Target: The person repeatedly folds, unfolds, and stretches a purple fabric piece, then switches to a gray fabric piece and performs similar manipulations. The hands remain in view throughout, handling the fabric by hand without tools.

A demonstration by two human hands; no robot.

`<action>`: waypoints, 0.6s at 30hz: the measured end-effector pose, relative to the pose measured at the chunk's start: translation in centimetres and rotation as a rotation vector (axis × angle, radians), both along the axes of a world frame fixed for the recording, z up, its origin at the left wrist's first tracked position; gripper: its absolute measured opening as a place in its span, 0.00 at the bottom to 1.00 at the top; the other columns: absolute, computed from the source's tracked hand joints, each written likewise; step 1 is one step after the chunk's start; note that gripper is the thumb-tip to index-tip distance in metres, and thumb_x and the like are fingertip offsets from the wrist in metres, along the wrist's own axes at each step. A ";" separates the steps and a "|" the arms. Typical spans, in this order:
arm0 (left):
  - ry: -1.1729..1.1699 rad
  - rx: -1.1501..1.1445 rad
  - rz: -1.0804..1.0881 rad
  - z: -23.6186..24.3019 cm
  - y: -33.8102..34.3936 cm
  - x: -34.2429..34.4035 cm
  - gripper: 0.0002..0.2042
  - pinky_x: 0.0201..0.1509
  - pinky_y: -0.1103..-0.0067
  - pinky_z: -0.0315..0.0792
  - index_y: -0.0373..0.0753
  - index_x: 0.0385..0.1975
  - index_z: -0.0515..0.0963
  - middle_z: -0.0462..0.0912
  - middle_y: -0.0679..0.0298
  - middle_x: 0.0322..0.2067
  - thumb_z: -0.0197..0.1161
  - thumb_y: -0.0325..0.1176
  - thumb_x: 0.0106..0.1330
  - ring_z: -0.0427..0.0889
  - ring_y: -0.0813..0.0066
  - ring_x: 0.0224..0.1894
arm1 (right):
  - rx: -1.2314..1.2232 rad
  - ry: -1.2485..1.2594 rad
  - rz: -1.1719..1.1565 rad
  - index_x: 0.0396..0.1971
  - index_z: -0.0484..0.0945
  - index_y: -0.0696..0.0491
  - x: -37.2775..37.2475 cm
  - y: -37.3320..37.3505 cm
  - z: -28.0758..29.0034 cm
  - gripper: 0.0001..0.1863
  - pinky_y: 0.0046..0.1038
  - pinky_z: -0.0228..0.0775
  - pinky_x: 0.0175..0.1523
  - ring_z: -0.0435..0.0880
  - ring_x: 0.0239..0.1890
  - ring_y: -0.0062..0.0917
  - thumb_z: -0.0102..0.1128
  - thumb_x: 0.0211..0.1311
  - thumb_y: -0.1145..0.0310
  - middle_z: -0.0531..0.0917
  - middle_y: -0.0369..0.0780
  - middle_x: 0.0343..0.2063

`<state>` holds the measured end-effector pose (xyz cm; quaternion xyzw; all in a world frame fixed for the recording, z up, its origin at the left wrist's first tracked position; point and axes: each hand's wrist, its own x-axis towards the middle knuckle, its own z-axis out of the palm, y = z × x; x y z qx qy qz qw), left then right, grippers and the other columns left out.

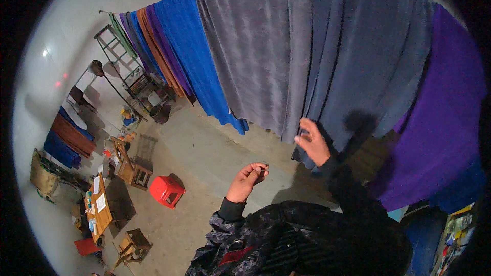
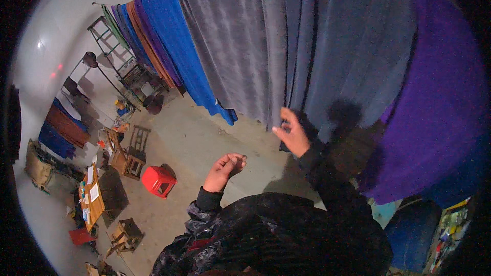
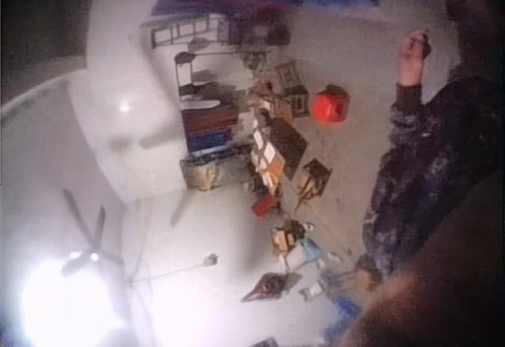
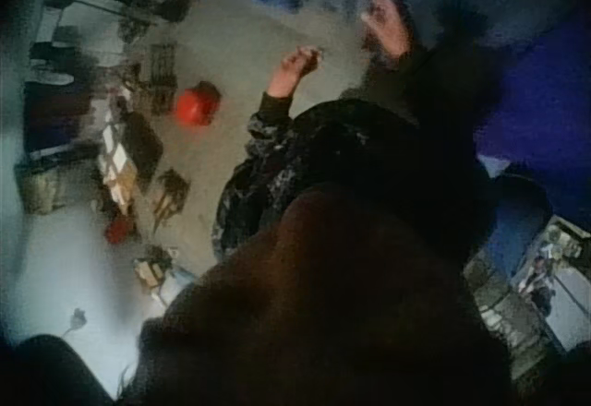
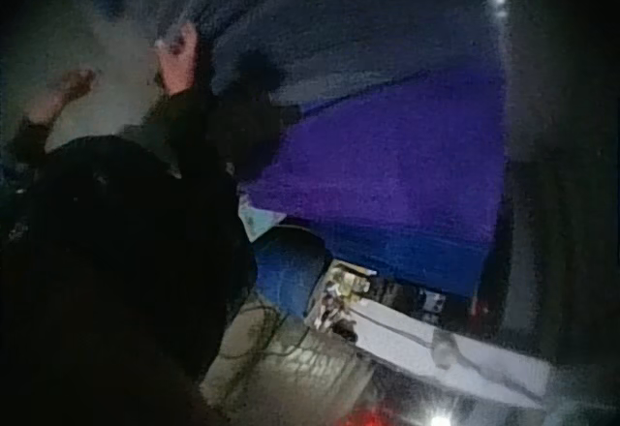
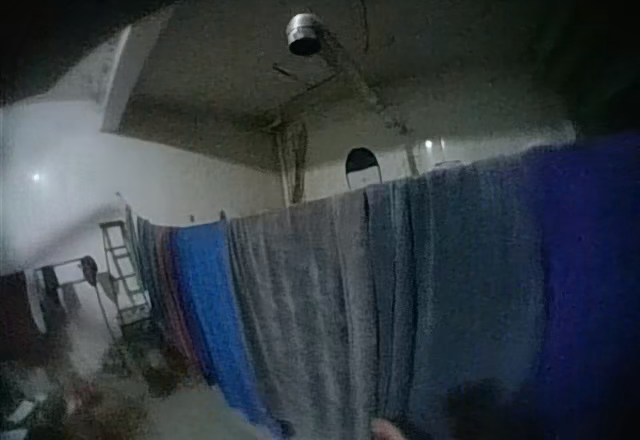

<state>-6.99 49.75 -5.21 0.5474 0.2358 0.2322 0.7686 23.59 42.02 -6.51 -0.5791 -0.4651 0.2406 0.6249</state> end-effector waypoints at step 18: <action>-0.163 0.187 -0.024 3.0 32.2 3.6 0.16 0.53 0.79 0.76 0.34 0.51 0.80 0.84 0.62 0.49 0.58 0.43 0.82 0.80 0.78 0.45 | -0.231 -0.072 -0.583 0.53 0.83 0.58 -6.3 13.9 -1.1 0.17 0.33 0.75 0.56 0.83 0.48 0.26 0.63 0.76 0.60 0.88 0.37 0.45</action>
